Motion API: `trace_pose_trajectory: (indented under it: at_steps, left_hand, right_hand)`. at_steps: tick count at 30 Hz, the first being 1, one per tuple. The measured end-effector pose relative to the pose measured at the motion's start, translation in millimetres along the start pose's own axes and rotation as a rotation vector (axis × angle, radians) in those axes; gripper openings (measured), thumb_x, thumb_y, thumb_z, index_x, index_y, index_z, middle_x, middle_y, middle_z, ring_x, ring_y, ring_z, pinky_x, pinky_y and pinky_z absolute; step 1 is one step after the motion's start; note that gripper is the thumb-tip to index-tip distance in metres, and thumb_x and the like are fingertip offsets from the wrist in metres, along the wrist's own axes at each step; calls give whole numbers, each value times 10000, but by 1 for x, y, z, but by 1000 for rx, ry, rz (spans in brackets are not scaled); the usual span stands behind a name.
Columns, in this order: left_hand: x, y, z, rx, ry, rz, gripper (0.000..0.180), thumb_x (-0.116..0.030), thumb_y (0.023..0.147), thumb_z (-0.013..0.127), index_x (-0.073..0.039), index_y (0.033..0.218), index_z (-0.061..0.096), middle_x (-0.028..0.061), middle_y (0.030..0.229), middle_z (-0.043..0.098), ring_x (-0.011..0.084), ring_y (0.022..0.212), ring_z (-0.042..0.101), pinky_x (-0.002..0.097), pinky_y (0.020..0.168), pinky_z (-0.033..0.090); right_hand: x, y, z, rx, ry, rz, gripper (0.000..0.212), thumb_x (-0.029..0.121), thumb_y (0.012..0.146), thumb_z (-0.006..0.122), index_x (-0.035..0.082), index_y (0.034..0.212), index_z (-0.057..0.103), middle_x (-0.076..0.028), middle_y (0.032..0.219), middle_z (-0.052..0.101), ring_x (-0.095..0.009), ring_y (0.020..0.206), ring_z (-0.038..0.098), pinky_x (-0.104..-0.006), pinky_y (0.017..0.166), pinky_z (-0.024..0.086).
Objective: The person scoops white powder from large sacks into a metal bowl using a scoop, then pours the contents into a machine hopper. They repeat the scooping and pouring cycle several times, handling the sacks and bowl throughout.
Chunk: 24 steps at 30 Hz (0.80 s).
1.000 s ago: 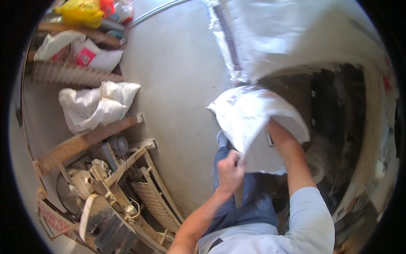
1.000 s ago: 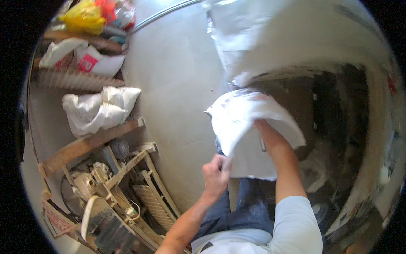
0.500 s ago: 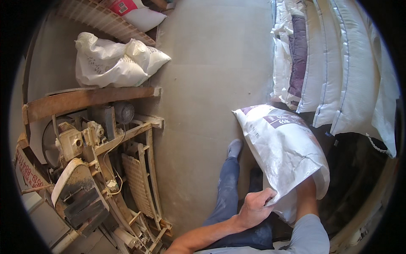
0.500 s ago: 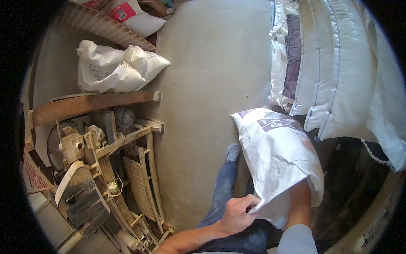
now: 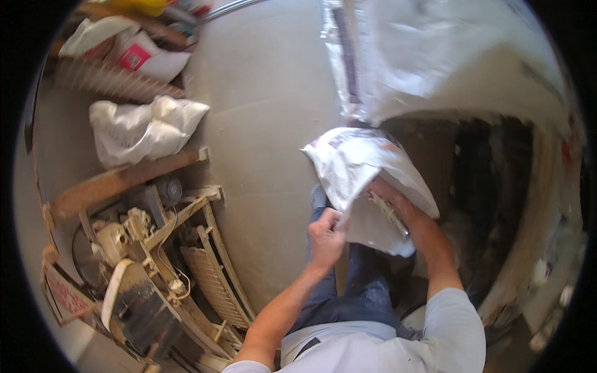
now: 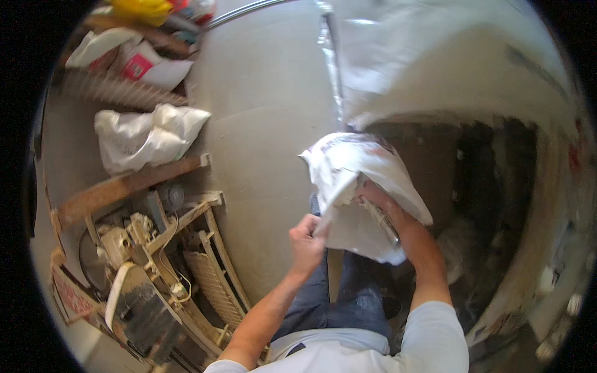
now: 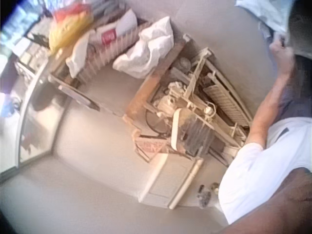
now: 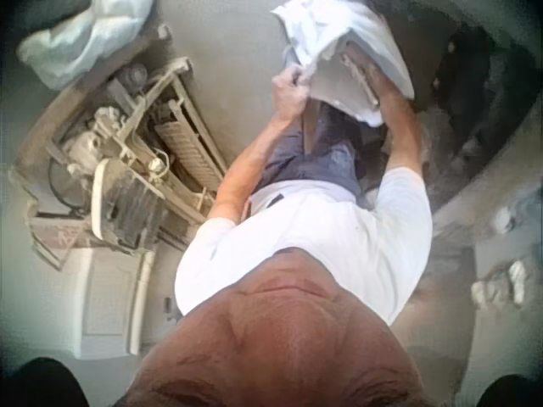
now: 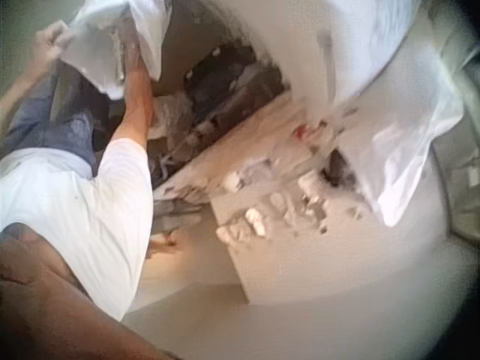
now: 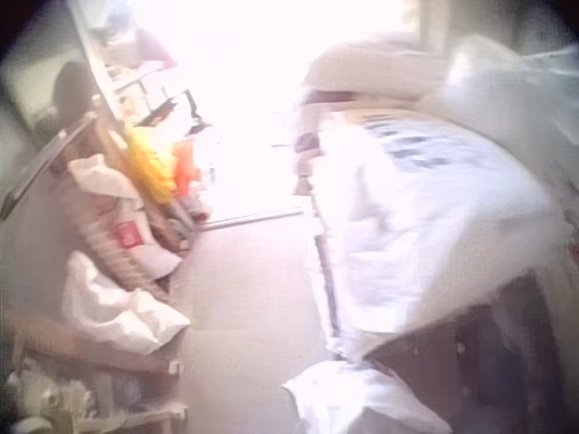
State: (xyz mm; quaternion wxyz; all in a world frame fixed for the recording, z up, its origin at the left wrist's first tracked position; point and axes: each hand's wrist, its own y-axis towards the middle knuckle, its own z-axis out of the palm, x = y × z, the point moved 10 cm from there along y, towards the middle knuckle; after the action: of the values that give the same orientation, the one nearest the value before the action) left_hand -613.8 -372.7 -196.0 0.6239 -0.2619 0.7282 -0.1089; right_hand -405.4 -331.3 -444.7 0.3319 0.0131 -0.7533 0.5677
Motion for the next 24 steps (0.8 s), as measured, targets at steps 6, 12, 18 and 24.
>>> trace_pose_trajectory:
  at_steps: [6, 12, 18, 24]
  left_hand:
    - [-11, -6, -5, -49, -9, 79, 75, -31, 862, 668, 2, 892, 608, -15, 600, 534, 34, 552, 459, 237, 499, 372]
    - [-14, -25, 7, -7, 183, 131, 404, 51, 794, 621, -10, 1186, 545, -7, 624, 537, 65, 564, 472, 237, 527, 392]
    - [-6, -39, 22, 51, 64, 95, 631, 99, 763, 592, -7, 1354, 397, 107, 941, 685, 133, 830, 651, 247, 733, 515]
    - [1, -44, 24, 121, -12, 77, 726, 119, 765, 561, -17, 1424, 288, 147, 1056, 666, 186, 948, 664, 293, 810, 534]
  right_hand:
    - [0, -85, 8, -15, 827, 29, 160, 189, 845, 595, 56, 932, 579, -46, 676, 591, -115, 519, 537, -276, 467, 447]
    - [-3, -129, 19, -153, 1249, 26, 66, 121, 851, 588, 63, 842, 556, -25, 613, 536, -104, 457, 500, -250, 372, 397]
    - [-3, -146, 47, -57, 1595, -25, 136, 105, 841, 594, 27, 757, 521, -76, 606, 546, -164, 426, 503, -297, 343, 383]
    - [10, -196, 75, -68, 1652, -32, 123, 113, 846, 573, 31, 770, 522, -60, 600, 521, -151, 413, 477, -287, 354, 370]
